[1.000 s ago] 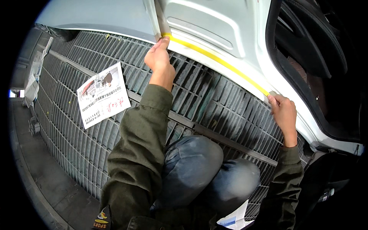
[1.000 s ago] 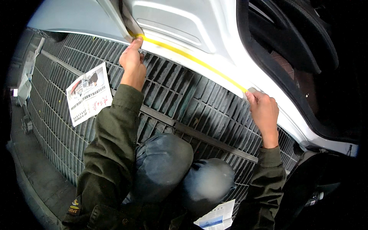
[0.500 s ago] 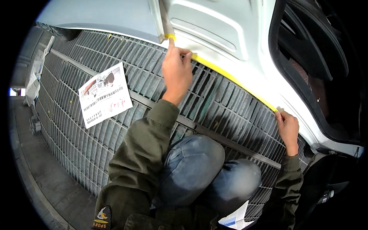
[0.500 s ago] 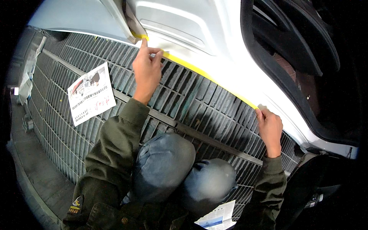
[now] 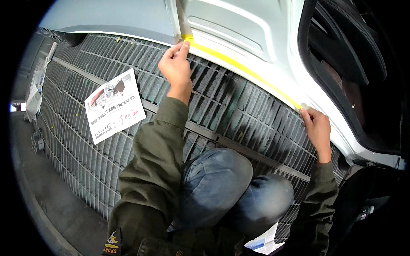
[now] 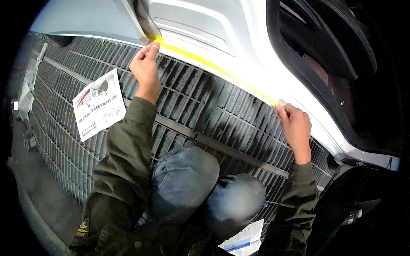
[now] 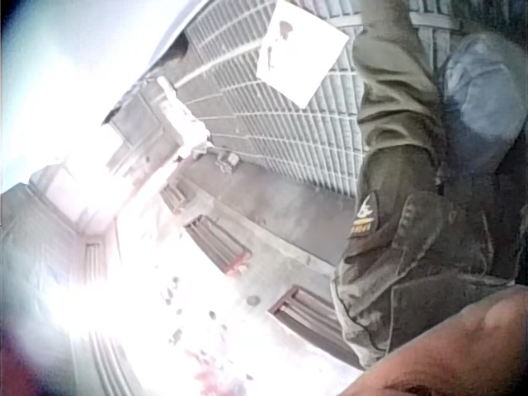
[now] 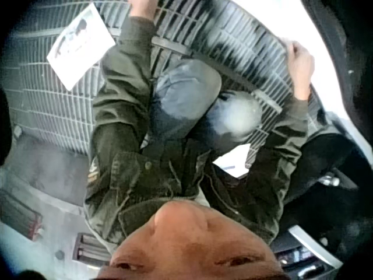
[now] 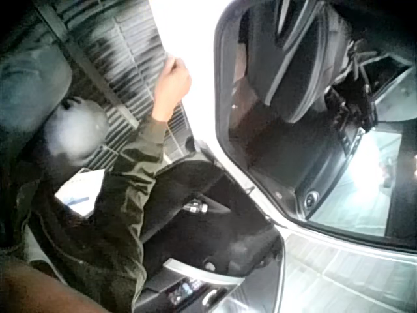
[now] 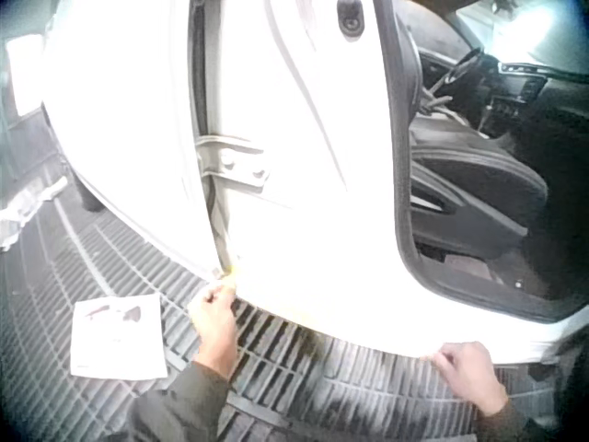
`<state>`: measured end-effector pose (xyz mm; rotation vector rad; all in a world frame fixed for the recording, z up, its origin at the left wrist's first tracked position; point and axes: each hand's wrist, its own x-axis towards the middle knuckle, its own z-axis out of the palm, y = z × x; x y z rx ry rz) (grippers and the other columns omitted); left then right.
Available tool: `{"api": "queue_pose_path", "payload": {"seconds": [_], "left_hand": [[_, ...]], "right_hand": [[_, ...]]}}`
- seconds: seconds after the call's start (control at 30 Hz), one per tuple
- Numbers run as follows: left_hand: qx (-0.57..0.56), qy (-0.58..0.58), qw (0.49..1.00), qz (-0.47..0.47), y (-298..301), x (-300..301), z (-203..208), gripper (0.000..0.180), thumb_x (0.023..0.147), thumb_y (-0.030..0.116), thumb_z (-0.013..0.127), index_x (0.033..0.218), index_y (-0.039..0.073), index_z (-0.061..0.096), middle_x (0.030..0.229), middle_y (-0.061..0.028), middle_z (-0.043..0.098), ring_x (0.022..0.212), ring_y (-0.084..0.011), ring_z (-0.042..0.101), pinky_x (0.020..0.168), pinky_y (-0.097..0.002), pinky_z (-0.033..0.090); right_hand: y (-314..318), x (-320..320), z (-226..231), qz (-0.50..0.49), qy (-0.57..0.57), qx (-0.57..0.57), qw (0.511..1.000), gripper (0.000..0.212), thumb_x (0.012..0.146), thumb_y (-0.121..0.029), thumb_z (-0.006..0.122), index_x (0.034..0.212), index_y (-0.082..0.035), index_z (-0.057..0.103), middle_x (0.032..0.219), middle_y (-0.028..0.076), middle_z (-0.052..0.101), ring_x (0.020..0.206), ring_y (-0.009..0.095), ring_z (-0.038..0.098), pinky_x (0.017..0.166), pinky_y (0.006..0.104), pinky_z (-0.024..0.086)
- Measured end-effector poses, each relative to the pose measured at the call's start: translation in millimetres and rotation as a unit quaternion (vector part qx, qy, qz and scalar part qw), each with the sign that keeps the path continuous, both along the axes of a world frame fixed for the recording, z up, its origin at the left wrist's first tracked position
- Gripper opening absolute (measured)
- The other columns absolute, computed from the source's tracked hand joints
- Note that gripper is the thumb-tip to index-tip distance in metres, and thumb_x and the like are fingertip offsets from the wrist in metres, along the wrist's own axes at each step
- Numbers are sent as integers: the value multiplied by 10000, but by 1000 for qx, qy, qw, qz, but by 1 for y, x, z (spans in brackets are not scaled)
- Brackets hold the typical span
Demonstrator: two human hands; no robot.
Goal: The person applies yellow masking tape along the edges of a white car door and then covers the door with newspaper sheets secured by tape. They work around the door frame and interior sill, smoothing the paper and tape to protect the surface.
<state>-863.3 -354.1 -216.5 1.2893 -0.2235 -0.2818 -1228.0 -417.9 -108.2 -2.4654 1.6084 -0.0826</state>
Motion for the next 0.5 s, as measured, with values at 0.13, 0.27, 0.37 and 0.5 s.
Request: {"api": "queue_pose_path", "payload": {"seconds": [0.13,0.27,0.37,0.5], "left_hand": [[-17,49,998,31,-14,-6,6,210,816,26,752,978,-98,702,910,-108,704,821,-129,630,766,-250,495],[-45,85,994,55,-19,-11,12,209,812,4,747,973,-117,691,936,-142,709,840,-152,647,791,-263,508],[-42,90,993,71,-21,-8,9,194,814,-8,742,965,-117,689,924,-147,710,821,-154,650,781,-269,518],[-50,94,992,72,-24,-11,10,185,815,-5,744,959,-110,693,904,-143,708,810,-152,649,766,-271,521]], "right_hand": [[-9,2,-1,-5,-1,-19,1000,385,948,-368,589,800,-30,700,578,132,588,538,288,576,545,390,430],[-11,7,4,-18,0,-9,1000,392,946,-381,590,815,-31,709,582,126,599,544,292,590,553,382,442],[-13,7,-2,-2,3,-15,1000,384,950,-359,597,793,-22,694,538,80,568,497,202,550,521,340,417],[-14,3,-5,11,-8,-32,999,388,952,-350,600,770,-18,684,509,57,545,468,156,527,500,319,401]]}}
